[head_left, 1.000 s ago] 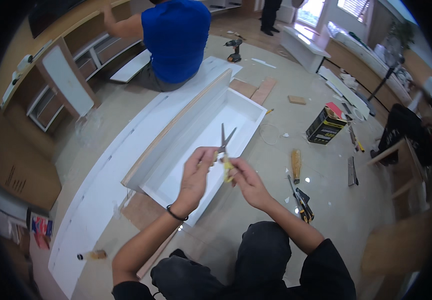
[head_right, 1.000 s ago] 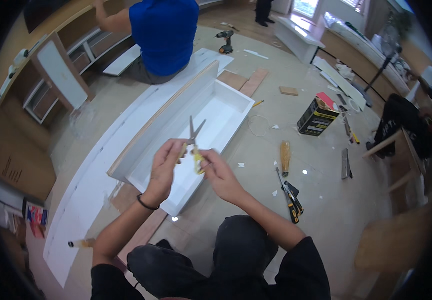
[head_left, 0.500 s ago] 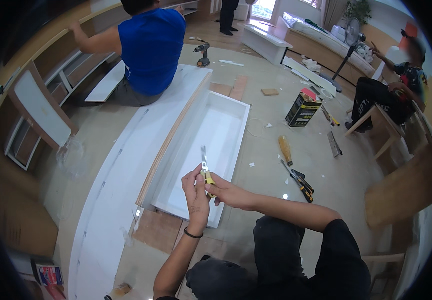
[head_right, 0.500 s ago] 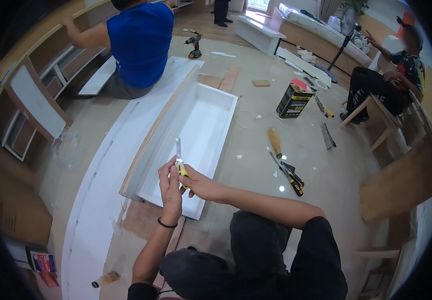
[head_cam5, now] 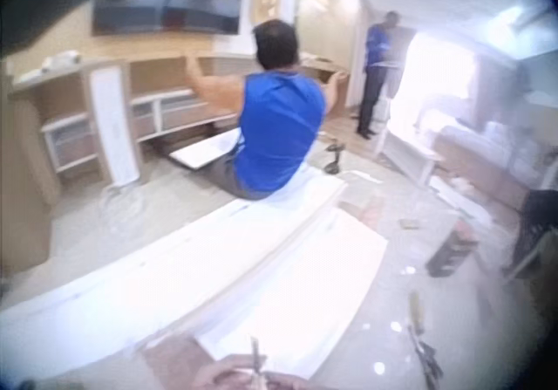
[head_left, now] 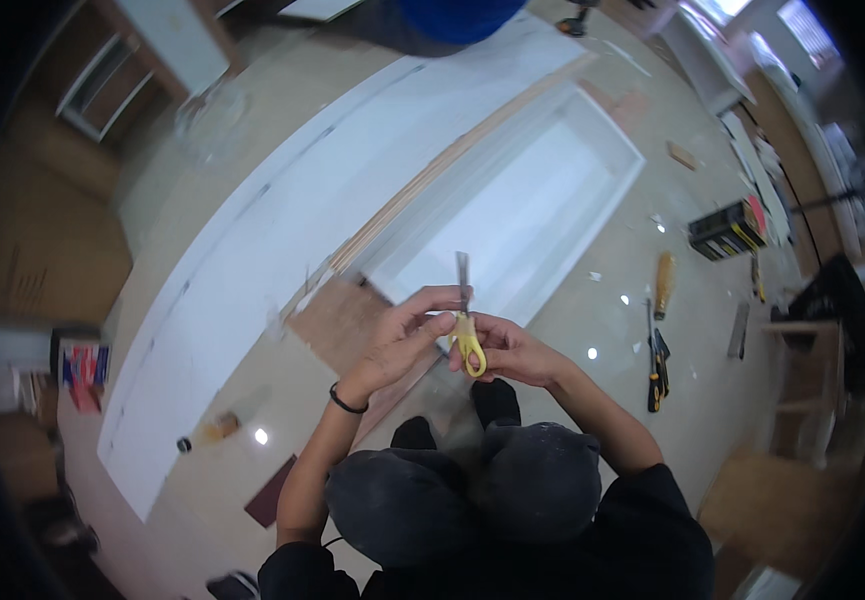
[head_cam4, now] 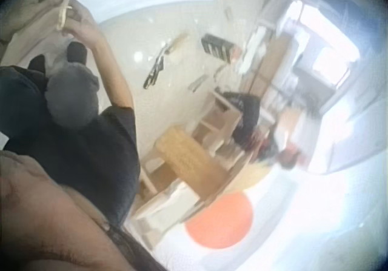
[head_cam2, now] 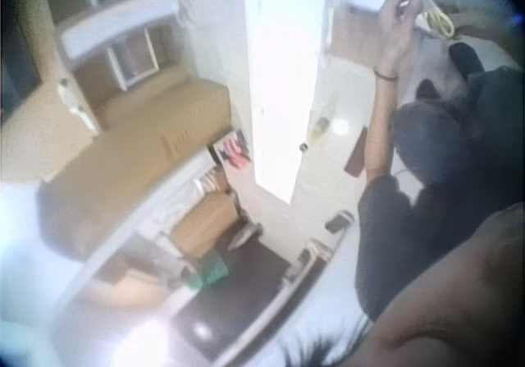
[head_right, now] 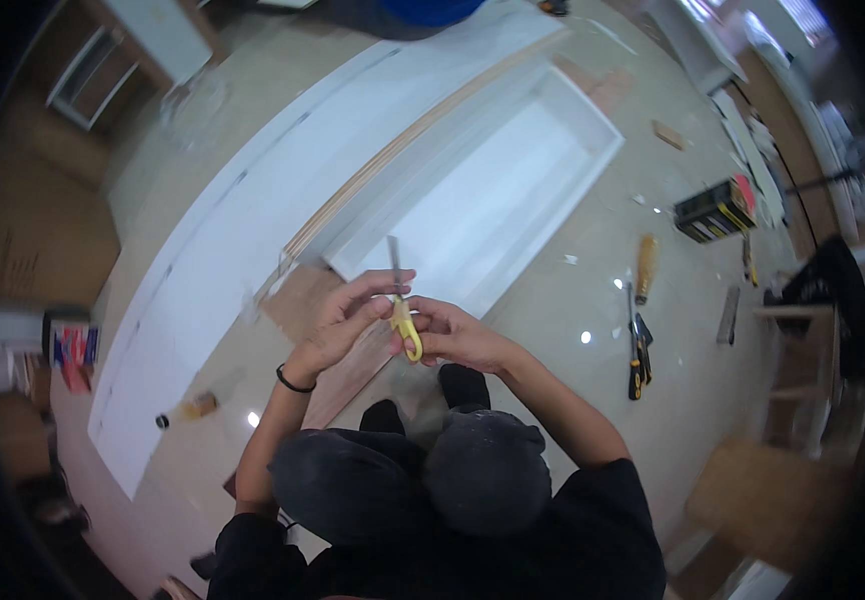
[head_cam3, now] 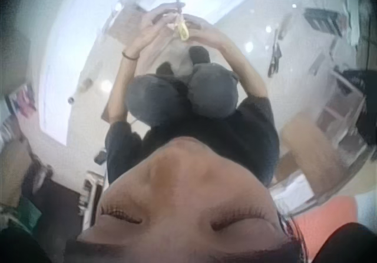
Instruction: The person assembles a white drawer unit by removing protective film, marking measurements, and filing edges. They use scissors, a utility knife, a metal file, and sandpaper to prepare and smooth the drawer components.
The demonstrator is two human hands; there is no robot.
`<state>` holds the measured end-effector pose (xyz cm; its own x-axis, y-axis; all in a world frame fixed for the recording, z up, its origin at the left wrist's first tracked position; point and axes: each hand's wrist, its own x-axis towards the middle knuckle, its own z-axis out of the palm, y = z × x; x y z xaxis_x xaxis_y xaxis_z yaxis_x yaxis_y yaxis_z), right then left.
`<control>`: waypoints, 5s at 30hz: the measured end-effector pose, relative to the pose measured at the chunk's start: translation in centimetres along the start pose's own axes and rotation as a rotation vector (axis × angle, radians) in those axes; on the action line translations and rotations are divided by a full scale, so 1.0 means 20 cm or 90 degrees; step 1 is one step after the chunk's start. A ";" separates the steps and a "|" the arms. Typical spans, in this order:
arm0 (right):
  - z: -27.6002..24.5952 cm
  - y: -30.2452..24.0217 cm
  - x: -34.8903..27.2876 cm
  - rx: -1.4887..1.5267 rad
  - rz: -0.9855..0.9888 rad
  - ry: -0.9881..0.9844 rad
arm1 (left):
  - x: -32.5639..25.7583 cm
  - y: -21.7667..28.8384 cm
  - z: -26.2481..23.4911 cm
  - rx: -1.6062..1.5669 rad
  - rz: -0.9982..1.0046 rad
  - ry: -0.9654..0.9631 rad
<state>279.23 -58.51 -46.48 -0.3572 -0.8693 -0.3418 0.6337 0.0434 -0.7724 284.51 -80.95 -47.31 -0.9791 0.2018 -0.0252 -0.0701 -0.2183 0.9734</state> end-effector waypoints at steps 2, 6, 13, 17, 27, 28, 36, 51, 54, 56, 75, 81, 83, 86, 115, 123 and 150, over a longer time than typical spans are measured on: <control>0.00 0.03 0.07 -0.155 -0.033 0.052 | -0.12 -0.02 -0.13 0.006 -0.018 0.132; 0.05 0.00 0.25 -0.624 -0.238 0.227 | -0.21 -0.10 -0.30 0.256 -0.003 0.586; 0.12 -0.10 0.47 -1.020 -0.448 0.291 | -0.10 -0.20 -0.40 0.329 0.159 0.548; 0.17 -0.13 0.52 -1.067 -0.445 0.305 | -0.07 -0.27 -0.42 0.205 0.173 0.540; 0.27 -0.06 0.55 -1.151 -0.355 0.351 | -0.02 -0.36 -0.42 0.124 0.265 0.532; 0.28 -0.06 0.55 -1.148 -0.352 0.354 | -0.02 -0.36 -0.42 0.106 0.257 0.532; 0.30 -0.10 0.57 -1.211 -0.345 0.347 | -0.01 -0.39 -0.42 0.112 0.269 0.550; 0.27 -0.09 0.57 -1.144 -0.320 0.297 | -0.03 -0.40 -0.38 0.048 0.245 0.550; 0.25 -0.08 0.56 -1.135 -0.312 0.285 | -0.02 -0.42 -0.38 0.076 0.249 0.583; 0.25 -0.07 0.56 -1.141 -0.289 0.278 | -0.02 -0.43 -0.38 0.088 0.268 0.582; 0.31 -0.07 0.59 -1.225 -0.293 0.399 | 0.01 -0.41 -0.33 -0.003 0.257 0.600; 0.35 -0.04 0.59 -1.219 -0.320 0.461 | 0.01 -0.40 -0.33 0.033 0.249 0.607; 0.37 -0.02 0.60 -1.222 -0.308 0.492 | 0.01 -0.39 -0.32 -0.008 0.267 0.603; 0.40 0.00 0.60 -1.197 -0.254 0.506 | 0.01 -0.38 -0.32 -0.025 0.291 0.599; 0.39 -0.04 0.62 -1.307 -0.263 0.447 | 0.01 -0.40 -0.35 0.151 0.308 0.651; 0.39 -0.04 0.66 -1.320 -0.312 0.476 | 0.03 -0.42 -0.34 0.136 0.315 0.634; 0.36 -0.07 0.69 -1.329 -0.219 0.445 | 0.04 -0.42 -0.33 0.110 0.336 0.655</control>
<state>278.35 -74.07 -46.18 -0.6745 -0.7165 0.1778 -0.7239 0.6892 0.0313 283.10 -85.15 -57.07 -0.5769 -0.7611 0.2966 0.3413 0.1053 0.9341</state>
